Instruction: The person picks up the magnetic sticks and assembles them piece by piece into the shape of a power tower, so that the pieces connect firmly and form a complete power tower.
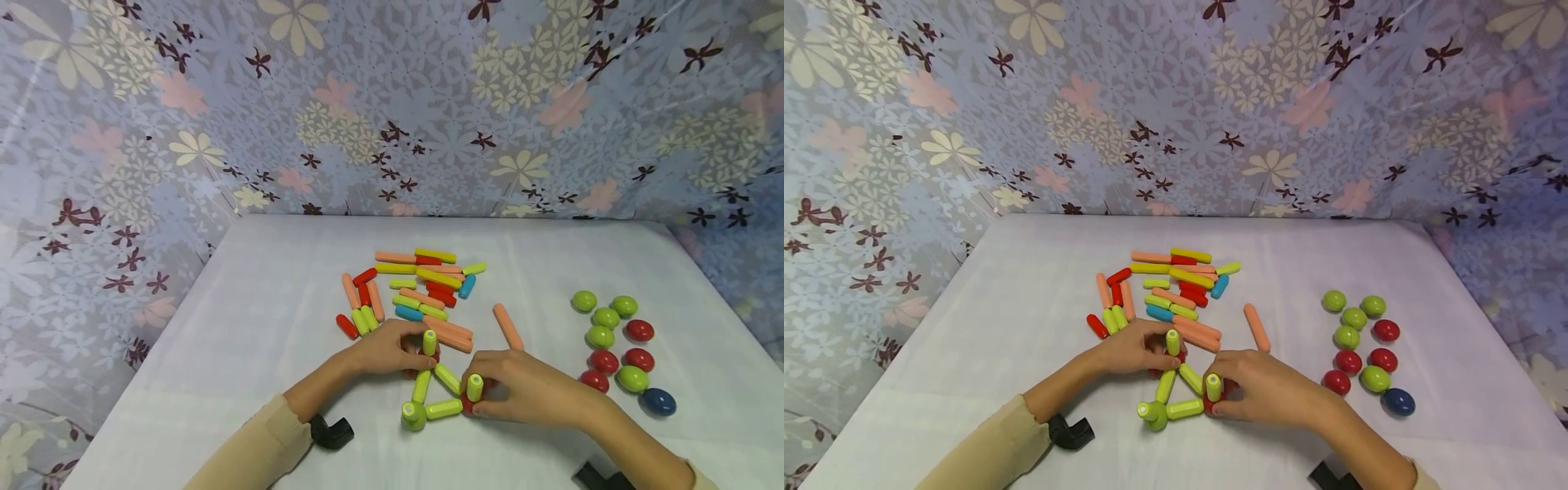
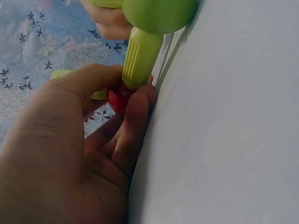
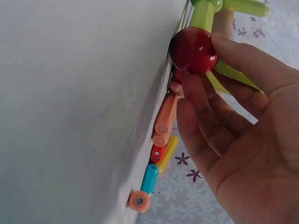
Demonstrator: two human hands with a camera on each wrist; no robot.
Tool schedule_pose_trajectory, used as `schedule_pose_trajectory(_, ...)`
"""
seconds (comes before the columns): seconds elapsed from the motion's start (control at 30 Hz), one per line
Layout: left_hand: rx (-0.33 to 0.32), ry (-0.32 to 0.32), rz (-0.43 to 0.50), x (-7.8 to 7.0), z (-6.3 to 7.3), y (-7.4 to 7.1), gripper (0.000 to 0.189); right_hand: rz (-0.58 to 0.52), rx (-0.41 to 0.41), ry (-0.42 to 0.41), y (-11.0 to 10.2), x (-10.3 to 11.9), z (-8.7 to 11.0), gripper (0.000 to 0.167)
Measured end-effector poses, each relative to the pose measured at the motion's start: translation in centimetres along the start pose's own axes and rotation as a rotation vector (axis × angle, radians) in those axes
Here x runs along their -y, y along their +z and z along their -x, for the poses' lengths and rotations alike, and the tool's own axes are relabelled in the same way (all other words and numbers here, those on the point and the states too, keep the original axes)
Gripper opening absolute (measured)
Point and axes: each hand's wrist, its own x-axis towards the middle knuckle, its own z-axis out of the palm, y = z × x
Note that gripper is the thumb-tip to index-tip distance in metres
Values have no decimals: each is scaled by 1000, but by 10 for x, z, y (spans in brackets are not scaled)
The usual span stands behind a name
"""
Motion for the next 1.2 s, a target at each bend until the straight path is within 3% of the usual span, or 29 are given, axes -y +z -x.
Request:
schedule_pose_trajectory(0.1,8,9,-9,1,0,2,18,-20,40,74,-12,-3,5,35)
schedule_pose_trajectory(0.17,8,13,-21,1,0,3,19,5,8,114,-26,-9,10,39)
schedule_pose_trajectory(0.23,3,18,-28,2,-1,4,19,57,-102,157,-44,-24,18,36)
schedule_pose_trajectory(0.3,-1,19,-24,2,-1,5,19,139,-278,200,-61,-45,27,34)
schedule_pose_trajectory(0.37,-1,17,-19,2,-1,5,19,195,-437,286,-74,-69,38,35)
schedule_pose_trajectory(0.43,7,11,-16,2,-1,5,20,225,-529,380,-82,-92,48,42)
schedule_pose_trajectory(0.5,18,7,-10,1,-1,6,22,236,-537,464,-85,-112,57,47)
schedule_pose_trajectory(0.57,29,6,0,0,-2,6,24,253,-494,514,-85,-126,63,50)
schedule_pose_trajectory(0.7,41,21,67,-2,-3,6,28,279,-432,530,-82,-138,63,47)
schedule_pose_trajectory(0.8,42,42,138,-1,-4,6,28,260,-471,502,-83,-129,59,47)
schedule_pose_trajectory(0.93,47,45,195,-2,-4,6,28,177,-538,394,-82,-87,47,50)
schedule_pose_trajectory(1.1,44,8,185,-3,-2,4,26,45,-503,177,-64,-16,11,43)
schedule_pose_trajectory(1.2,50,14,199,-3,-2,4,26,-3,-465,68,-49,12,-12,39)
